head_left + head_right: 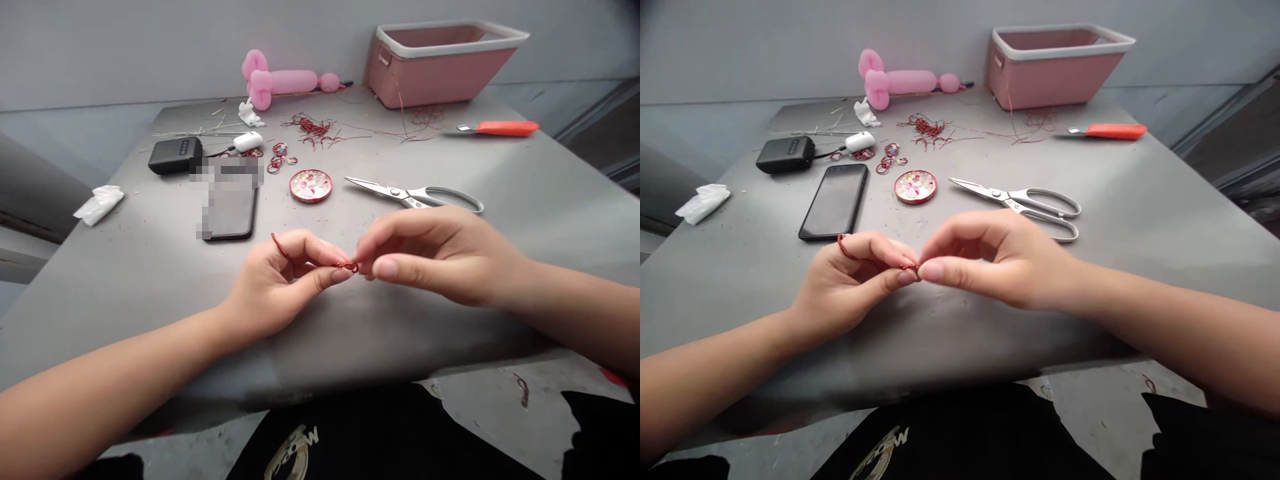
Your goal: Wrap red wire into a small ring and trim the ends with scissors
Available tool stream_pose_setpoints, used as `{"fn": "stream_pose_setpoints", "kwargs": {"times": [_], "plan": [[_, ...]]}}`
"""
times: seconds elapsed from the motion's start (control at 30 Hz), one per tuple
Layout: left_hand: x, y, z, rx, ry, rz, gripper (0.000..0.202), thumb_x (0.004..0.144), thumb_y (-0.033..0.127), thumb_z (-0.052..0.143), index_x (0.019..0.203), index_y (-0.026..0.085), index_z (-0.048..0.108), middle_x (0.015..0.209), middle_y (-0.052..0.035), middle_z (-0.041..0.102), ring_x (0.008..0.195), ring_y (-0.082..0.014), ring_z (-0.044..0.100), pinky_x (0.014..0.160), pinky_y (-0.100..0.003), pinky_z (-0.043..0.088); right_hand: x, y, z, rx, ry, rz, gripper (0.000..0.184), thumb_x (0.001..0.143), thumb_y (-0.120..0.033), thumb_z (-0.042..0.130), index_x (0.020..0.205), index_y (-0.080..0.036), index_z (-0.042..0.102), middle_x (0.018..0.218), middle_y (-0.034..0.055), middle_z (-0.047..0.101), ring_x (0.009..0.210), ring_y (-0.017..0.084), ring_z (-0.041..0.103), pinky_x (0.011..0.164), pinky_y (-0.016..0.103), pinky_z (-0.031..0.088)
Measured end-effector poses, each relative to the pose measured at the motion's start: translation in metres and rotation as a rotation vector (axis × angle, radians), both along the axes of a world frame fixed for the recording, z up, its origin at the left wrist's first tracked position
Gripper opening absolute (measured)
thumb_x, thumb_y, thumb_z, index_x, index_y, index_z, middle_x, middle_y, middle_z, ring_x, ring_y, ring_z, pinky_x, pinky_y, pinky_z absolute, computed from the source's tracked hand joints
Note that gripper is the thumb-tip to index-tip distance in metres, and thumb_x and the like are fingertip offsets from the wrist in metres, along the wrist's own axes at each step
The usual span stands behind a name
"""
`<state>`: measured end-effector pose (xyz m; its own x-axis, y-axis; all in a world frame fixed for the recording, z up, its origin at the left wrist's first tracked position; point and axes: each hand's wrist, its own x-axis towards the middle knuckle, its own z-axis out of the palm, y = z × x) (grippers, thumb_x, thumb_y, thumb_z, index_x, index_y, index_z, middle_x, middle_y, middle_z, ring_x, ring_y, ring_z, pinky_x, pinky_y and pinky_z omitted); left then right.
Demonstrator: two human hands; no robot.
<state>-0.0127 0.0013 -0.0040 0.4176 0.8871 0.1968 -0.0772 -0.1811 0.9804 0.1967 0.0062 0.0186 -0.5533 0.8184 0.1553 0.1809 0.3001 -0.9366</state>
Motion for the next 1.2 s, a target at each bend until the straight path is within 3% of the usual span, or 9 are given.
{"fn": "stream_pose_setpoints", "kwargs": {"times": [0.17, 0.37, 0.47, 0.57, 0.67, 0.73, 1.0, 1.2], "plan": [[-0.002, -0.001, -0.002, 0.122, 0.104, -0.058, 0.006, 0.081, 0.016, 0.071, 0.077, 0.02, 0.068, 0.085, -0.0036, 0.076, 0.082, -0.0163, 0.073, 0.073, -0.027, 0.061, -0.002, 0.01, -0.019, -0.239, 0.111, 0.161, 0.02, 0.079, -0.035, 0.075, 0.078, -0.018, 0.066, 0.07, -0.0006, 0.062, 0.063, 0.01, 0.054, 0.056, 0.023, 0.045], [-0.001, -0.002, -0.003, 0.113, 0.094, -0.02, 0.006, 0.081, 0.02, 0.072, 0.077, 0.019, 0.067, 0.083, -0.0037, 0.074, 0.081, -0.0161, 0.071, 0.072, -0.027, 0.059, 0.0, 0.017, -0.022, -0.269, 0.108, 0.203, 0.023, 0.085, -0.039, 0.07, 0.083, -0.016, 0.067, 0.071, -0.0002, 0.059, 0.066, 0.01, 0.052, 0.062, 0.024, 0.044], [0.0, 0.0, -0.002, 0.094, 0.083, 0.06, 0.01, 0.077, 0.023, 0.077, 0.074, 0.019, 0.068, 0.085, -0.004, 0.071, 0.083, -0.0154, 0.069, 0.07, -0.025, 0.058, -0.001, 0.014, -0.023, -0.219, 0.096, 0.125, 0.025, 0.089, -0.042, 0.064, 0.088, -0.017, 0.066, 0.069, -0.0007, 0.056, 0.064, 0.01, 0.052, 0.059, 0.024, 0.042], [0.0, 0.002, 0.0, 0.005, 0.058, 0.134, 0.017, 0.071, 0.027, 0.082, 0.07, 0.018, 0.068, 0.077, -0.0023, 0.069, 0.071, -0.013, 0.065, 0.059, -0.022, 0.055, -0.003, 0.009, -0.025, -0.02, 0.146, 0.009, 0.012, 0.087, -0.032, 0.067, 0.091, -0.02, 0.065, 0.079, 0.0007, 0.06, 0.07, 0.011, 0.055, 0.062, 0.025, 0.046], [0.0, 0.003, 0.004, -0.15, 0.074, 0.121, 0.023, 0.066, 0.031, 0.086, 0.072, 0.017, 0.069, 0.07, -0.001, 0.071, 0.058, -0.0109, 0.062, 0.053, -0.022, 0.053, -0.005, 0.007, -0.027, 0.208, 0.166, -0.03, 0.011, 0.083, -0.021, 0.07, 0.093, -0.023, 0.066, 0.089, 0.0015, 0.064, 0.078, 0.012, 0.059, 0.069, 0.028, 0.051], [0.0, 0.003, 0.004, -0.193, 0.078, 0.094, 0.025, 0.063, 0.032, 0.088, 0.072, 0.017, 0.07, 0.07, -0.0015, 0.073, 0.057, -0.0118, 0.064, 0.055, -0.024, 0.054, -0.005, 0.007, -0.028, 0.279, 0.144, -0.016, 0.013, 0.083, -0.02, 0.069, 0.095, -0.024, 0.066, 0.089, 0.0012, 0.067, 0.077, 0.012, 0.061, 0.07, 0.028, 0.052], [0.001, 0.003, 0.0, -0.14, 0.03, 0.036, 0.018, 0.069, 0.029, 0.084, 0.08, 0.018, 0.075, 0.086, -0.0047, 0.077, 0.082, -0.0176, 0.072, 0.076, -0.029, 0.061, -0.003, 0.007, -0.026, 0.282, 0.05, -0.067, 0.01, 0.086, -0.024, 0.065, 0.096, -0.023, 0.067, 0.089, 0.0023, 0.07, 0.08, 0.015, 0.066, 0.073, 0.03, 0.056], [0.0, 0.004, -0.004, -0.07, 0.053, 0.033, 0.015, 0.075, 0.027, 0.079, 0.086, 0.019, 0.072, 0.088, -0.0036, 0.072, 0.083, -0.0152, 0.067, 0.072, -0.026, 0.058, -0.004, 0.004, -0.027, 0.224, 0.057, -0.099, 0.007, 0.081, -0.024, 0.071, 0.085, -0.023, 0.065, 0.08, 0.0006, 0.068, 0.074, 0.014, 0.064, 0.07, 0.029, 0.055]]}}
